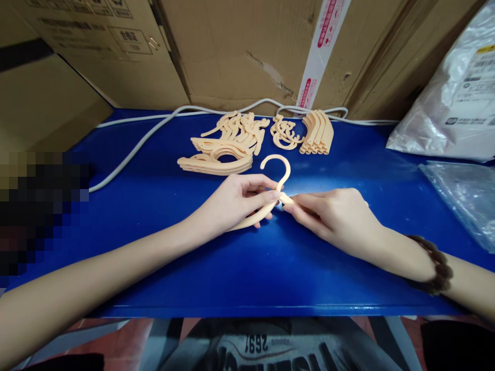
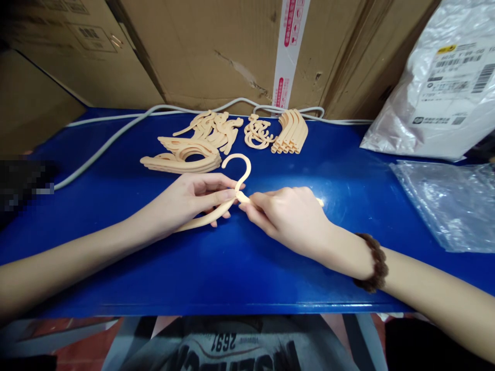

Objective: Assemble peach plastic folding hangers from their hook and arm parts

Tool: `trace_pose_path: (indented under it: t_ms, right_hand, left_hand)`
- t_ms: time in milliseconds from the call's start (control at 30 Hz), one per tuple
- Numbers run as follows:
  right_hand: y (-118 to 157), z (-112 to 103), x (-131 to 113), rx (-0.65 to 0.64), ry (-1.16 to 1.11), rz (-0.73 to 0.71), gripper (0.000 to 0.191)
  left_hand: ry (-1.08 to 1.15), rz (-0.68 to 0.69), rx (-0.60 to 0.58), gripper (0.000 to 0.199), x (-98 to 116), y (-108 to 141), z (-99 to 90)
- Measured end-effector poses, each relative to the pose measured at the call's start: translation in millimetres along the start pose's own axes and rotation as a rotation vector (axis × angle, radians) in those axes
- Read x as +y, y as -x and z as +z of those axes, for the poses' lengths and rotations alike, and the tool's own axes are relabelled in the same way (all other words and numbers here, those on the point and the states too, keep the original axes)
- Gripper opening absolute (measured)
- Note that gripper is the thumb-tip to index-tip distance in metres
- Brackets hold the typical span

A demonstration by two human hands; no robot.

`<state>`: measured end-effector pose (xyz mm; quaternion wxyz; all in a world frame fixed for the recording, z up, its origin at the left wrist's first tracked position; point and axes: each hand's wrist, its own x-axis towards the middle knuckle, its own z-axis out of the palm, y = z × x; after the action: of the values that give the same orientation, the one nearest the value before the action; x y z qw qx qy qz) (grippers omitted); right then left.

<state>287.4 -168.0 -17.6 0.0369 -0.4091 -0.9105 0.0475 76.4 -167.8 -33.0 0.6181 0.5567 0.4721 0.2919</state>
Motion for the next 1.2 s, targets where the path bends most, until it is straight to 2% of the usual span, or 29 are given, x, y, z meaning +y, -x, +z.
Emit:
trace_pose_path:
  t_ms: [100, 200, 367, 467, 533, 800, 1000, 1200]
  right_hand:
    - [0, 1, 0, 0.004, 0.003, -0.006, 0.051]
    - [0, 2, 1, 0.022, 0.021, -0.002, 0.051]
    - [-3, 5, 9, 0.076, 0.071, -0.072, 0.049]
    - [-5, 8, 14, 0.082, 0.106, -0.168, 0.045]
    - [-6, 9, 16, 0.087, 0.121, -0.213, 0.043]
    - [-7, 7, 23, 0.179, 0.114, -0.280, 0.041]
    - [-10, 6, 27, 0.240, 0.113, -0.272, 0.042]
    - [-11, 8, 28, 0.281, 0.048, -0.268, 0.034]
  left_hand:
    - [-0.058, 0.033, -0.013, 0.023, -2, 1, 0.1]
    - [-0.222, 0.135, -0.001, 0.024, -3, 4, 1.9]
    - [-0.753, 0.321, 0.060, 0.027, -3, 10, 4.6]
    - [-1.109, 0.359, 0.096, 0.025, -3, 12, 5.3]
    - [-1.244, 0.371, 0.106, 0.024, -3, 13, 5.3]
    - [-1.408, 0.427, 0.122, 0.029, -7, 9, 2.0]
    - [-1.461, 0.415, 0.119, 0.033, -4, 8, 0.9]
    - [-1.434, 0.443, 0.122, 0.034, -6, 9, -0.5]
